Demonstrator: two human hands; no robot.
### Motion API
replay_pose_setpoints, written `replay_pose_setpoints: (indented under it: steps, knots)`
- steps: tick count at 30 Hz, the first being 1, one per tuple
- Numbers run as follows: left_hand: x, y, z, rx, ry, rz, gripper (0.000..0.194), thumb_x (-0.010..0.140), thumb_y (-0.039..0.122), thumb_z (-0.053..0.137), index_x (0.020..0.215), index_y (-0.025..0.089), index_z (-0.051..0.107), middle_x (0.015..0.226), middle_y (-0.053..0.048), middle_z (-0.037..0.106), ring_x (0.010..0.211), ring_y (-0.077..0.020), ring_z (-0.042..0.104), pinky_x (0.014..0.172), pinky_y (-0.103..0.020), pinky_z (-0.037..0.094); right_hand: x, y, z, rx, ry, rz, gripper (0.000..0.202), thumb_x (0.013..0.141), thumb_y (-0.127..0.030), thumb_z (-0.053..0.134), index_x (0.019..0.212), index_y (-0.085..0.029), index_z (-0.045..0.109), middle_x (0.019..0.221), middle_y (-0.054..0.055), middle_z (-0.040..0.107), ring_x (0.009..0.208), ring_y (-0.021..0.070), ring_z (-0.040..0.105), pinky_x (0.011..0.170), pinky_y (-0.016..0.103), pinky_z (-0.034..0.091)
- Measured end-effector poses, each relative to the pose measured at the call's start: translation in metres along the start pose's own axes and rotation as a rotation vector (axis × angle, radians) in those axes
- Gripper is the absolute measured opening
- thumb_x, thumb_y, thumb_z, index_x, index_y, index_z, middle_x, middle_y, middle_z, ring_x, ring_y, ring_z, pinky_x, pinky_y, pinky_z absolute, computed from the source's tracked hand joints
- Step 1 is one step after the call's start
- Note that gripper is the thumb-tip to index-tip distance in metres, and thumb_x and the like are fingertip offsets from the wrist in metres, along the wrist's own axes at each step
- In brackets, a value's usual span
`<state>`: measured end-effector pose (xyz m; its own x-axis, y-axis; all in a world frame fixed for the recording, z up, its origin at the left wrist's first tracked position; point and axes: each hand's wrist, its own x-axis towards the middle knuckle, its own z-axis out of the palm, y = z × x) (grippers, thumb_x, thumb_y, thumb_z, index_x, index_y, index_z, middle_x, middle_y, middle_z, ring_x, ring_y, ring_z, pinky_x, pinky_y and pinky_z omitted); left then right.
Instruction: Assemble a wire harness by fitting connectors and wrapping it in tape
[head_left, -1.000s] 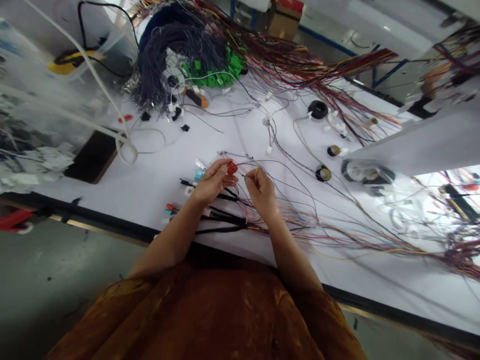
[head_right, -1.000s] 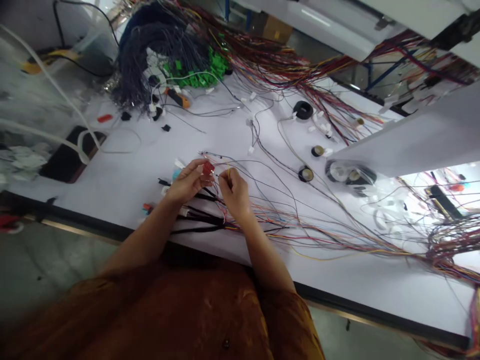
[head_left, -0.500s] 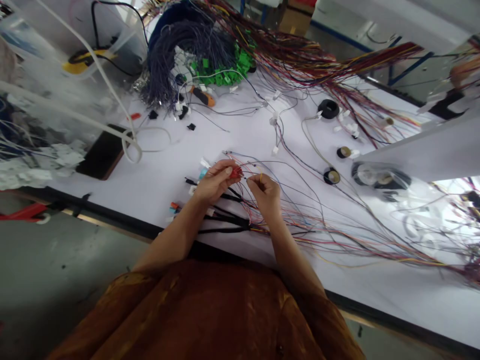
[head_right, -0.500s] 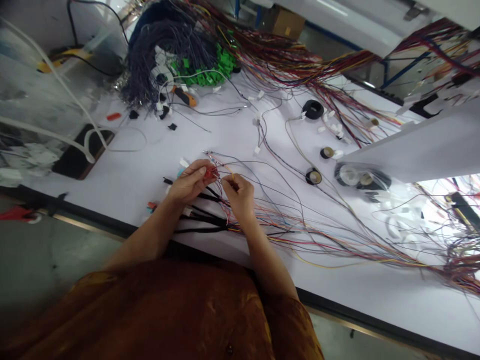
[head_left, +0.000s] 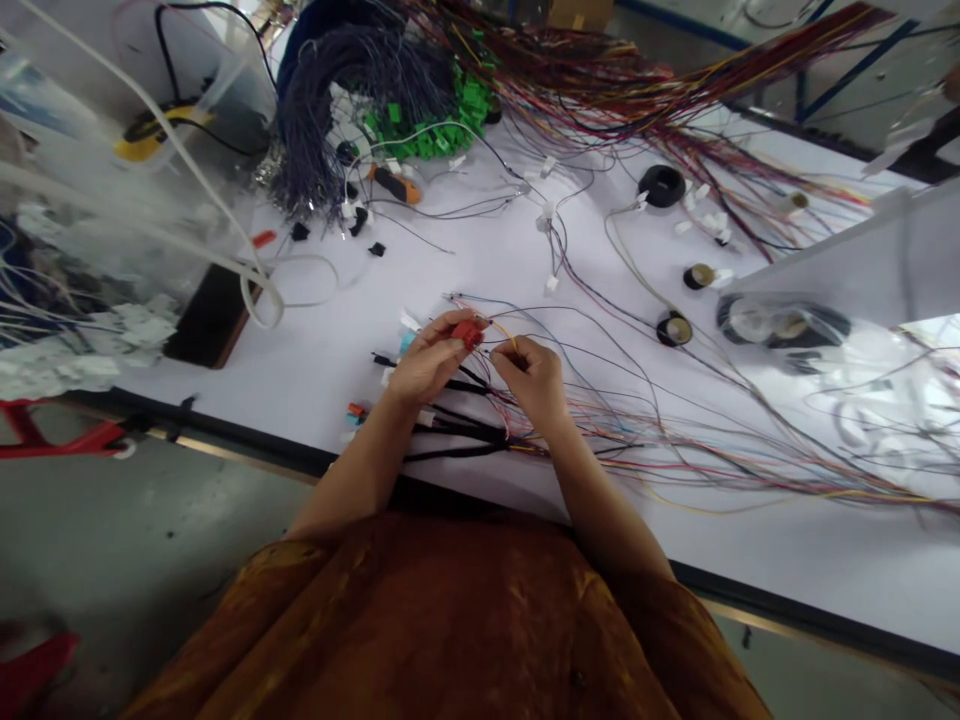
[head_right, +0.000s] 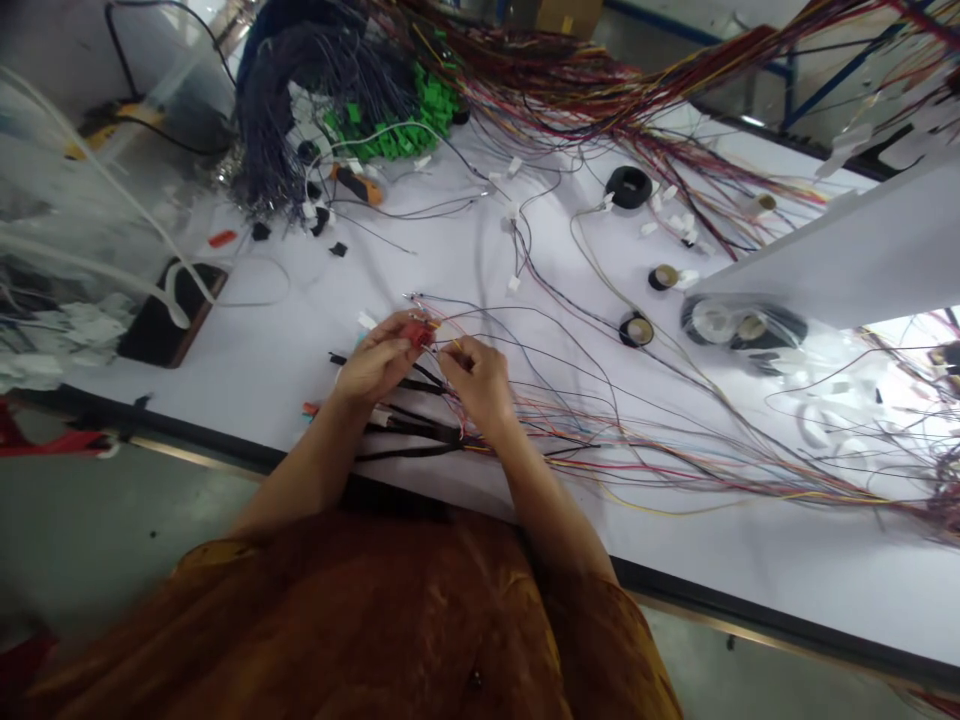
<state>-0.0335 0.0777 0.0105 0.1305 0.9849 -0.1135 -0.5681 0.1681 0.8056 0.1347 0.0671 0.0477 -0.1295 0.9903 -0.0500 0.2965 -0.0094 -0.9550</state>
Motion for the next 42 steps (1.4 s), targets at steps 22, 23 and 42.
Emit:
replay_pose_setpoints:
  steps: [22,23,42]
  knots:
    - [-0.002,-0.001,0.001,0.035,-0.021,-0.021,0.026,0.075,0.036,0.081,0.091,0.022,0.067,0.095,-0.002,0.072,0.091,-0.0144,0.069,0.087,-0.029,0.053,-0.004,0.001,-0.009,0.008,-0.038,0.026,0.016,0.078,-0.028,0.058,0.068,-0.016,0.062,0.060,-0.003,0.051,0.056,0.0087,0.041,0.053,0.023,0.032]
    - [-0.002,-0.002,0.000,0.045,-0.028,0.001,0.026,0.074,0.037,0.082,0.090,0.022,0.068,0.094,-0.001,0.072,0.089,-0.0137,0.069,0.087,-0.028,0.054,-0.004,0.001,-0.009,0.000,-0.035,0.024,0.016,0.078,-0.029,0.058,0.068,-0.016,0.062,0.060,-0.003,0.051,0.056,0.0087,0.042,0.053,0.023,0.032]
    - [-0.002,-0.014,0.003,0.180,-0.035,0.097,0.020,0.077,0.031,0.080,0.091,0.022,0.069,0.105,-0.003,0.073,0.094,-0.0142,0.069,0.091,-0.032,0.052,-0.006,0.023,0.011,0.491,0.039,0.252,0.024,0.077,-0.041,0.066,0.075,-0.018,0.058,0.054,-0.008,0.040,0.047,0.0054,0.030,0.046,0.023,0.021]
